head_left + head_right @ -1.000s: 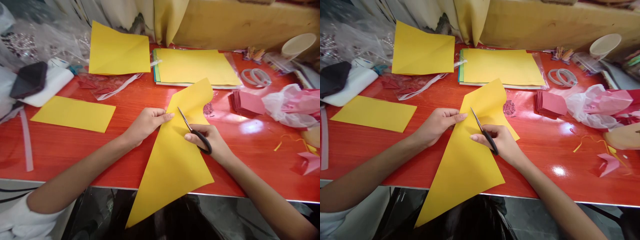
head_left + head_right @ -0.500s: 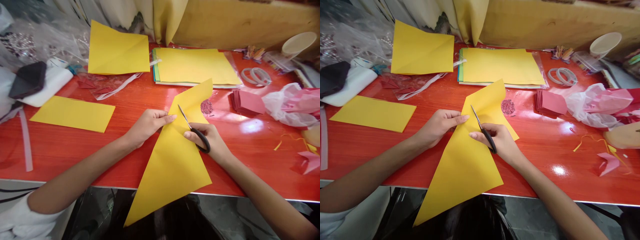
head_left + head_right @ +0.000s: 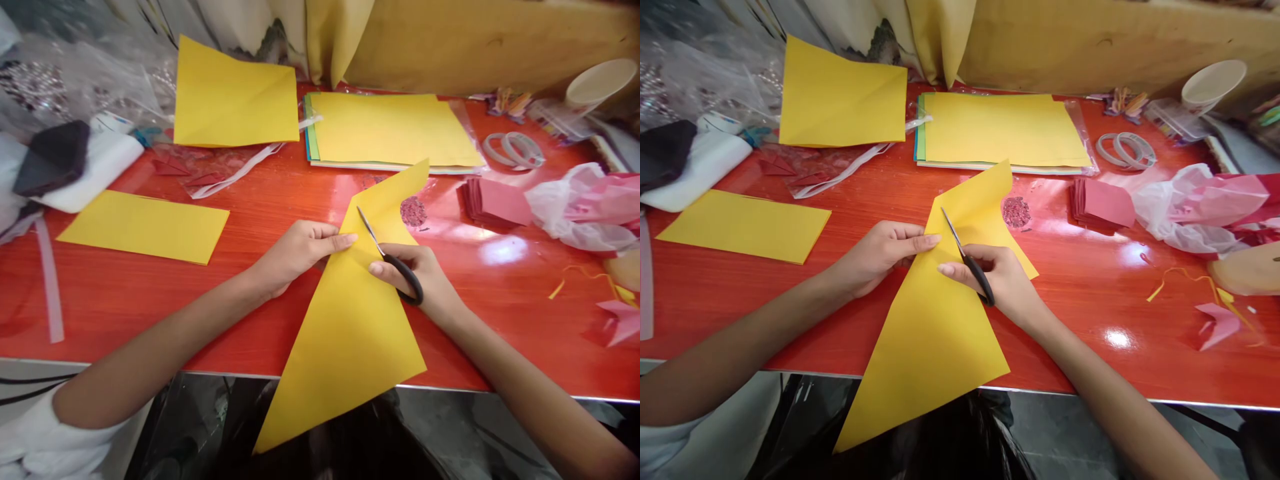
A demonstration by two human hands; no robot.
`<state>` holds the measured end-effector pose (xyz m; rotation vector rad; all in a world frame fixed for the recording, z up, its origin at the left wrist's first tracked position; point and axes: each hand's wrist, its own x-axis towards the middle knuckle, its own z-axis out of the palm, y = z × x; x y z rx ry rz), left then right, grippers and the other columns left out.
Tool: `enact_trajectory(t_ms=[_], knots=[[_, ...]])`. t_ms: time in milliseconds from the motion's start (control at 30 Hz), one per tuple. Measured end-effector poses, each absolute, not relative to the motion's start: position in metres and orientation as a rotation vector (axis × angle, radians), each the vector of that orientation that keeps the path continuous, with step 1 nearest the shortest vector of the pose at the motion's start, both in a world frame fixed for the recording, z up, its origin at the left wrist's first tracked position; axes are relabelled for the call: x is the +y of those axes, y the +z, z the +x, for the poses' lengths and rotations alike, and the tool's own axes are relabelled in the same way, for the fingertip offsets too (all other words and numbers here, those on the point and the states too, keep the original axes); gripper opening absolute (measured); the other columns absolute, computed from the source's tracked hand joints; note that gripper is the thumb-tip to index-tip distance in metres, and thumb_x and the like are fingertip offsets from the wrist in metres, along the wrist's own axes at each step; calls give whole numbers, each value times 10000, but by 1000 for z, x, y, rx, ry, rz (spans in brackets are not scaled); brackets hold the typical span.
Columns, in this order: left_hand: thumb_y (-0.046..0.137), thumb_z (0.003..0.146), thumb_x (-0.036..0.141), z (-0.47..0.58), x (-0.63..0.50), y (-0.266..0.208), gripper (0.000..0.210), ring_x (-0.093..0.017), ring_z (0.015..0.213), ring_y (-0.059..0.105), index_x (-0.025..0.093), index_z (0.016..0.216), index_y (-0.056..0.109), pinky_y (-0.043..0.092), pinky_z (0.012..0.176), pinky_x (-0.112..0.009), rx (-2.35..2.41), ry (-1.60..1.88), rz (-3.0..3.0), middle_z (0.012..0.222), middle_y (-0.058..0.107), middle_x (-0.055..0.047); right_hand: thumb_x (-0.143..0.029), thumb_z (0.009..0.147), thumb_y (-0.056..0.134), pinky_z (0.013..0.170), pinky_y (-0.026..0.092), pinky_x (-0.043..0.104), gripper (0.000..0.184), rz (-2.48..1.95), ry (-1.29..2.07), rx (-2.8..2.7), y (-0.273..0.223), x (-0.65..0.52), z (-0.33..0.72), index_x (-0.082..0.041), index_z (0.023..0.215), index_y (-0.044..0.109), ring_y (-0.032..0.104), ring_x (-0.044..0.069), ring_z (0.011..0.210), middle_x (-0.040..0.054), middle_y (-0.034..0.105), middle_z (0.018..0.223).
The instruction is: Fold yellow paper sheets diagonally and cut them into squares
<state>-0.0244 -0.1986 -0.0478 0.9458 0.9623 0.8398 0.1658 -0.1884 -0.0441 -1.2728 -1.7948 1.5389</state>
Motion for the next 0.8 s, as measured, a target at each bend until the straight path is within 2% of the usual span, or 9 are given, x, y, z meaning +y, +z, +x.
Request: enact_trajectory(t_ms=[267,600,800], knots=[[653,789,380,-25,-198,-44,258,-161,783,663,159,919,688,528,703,-249,997,899,999,869,713,-41,-634,643,664,436,257,238,462,-1258,1578,-1822,-45,-188,166,-192,624,533,356,91,490,-22,404,557],[639,792,398,-21,-200,-46,272,-162,718,660,151,881,706,534,668,-257,1025,1010,997,824,718,-45,-658,617,666,429,281,237,501,-1281,1594,-1848,-47,-187,168,-187,595,496,399,100,506,-7,447,573],[640,803,349,-21,-201,-45,224,-146,699,659,143,853,714,534,668,-238,963,986,975,775,714,-31,-621,652,665,433,229,234,475,-1242,1591,-1856,-48,-187,167,-185,604,481,328,80,489,-30,370,560]])
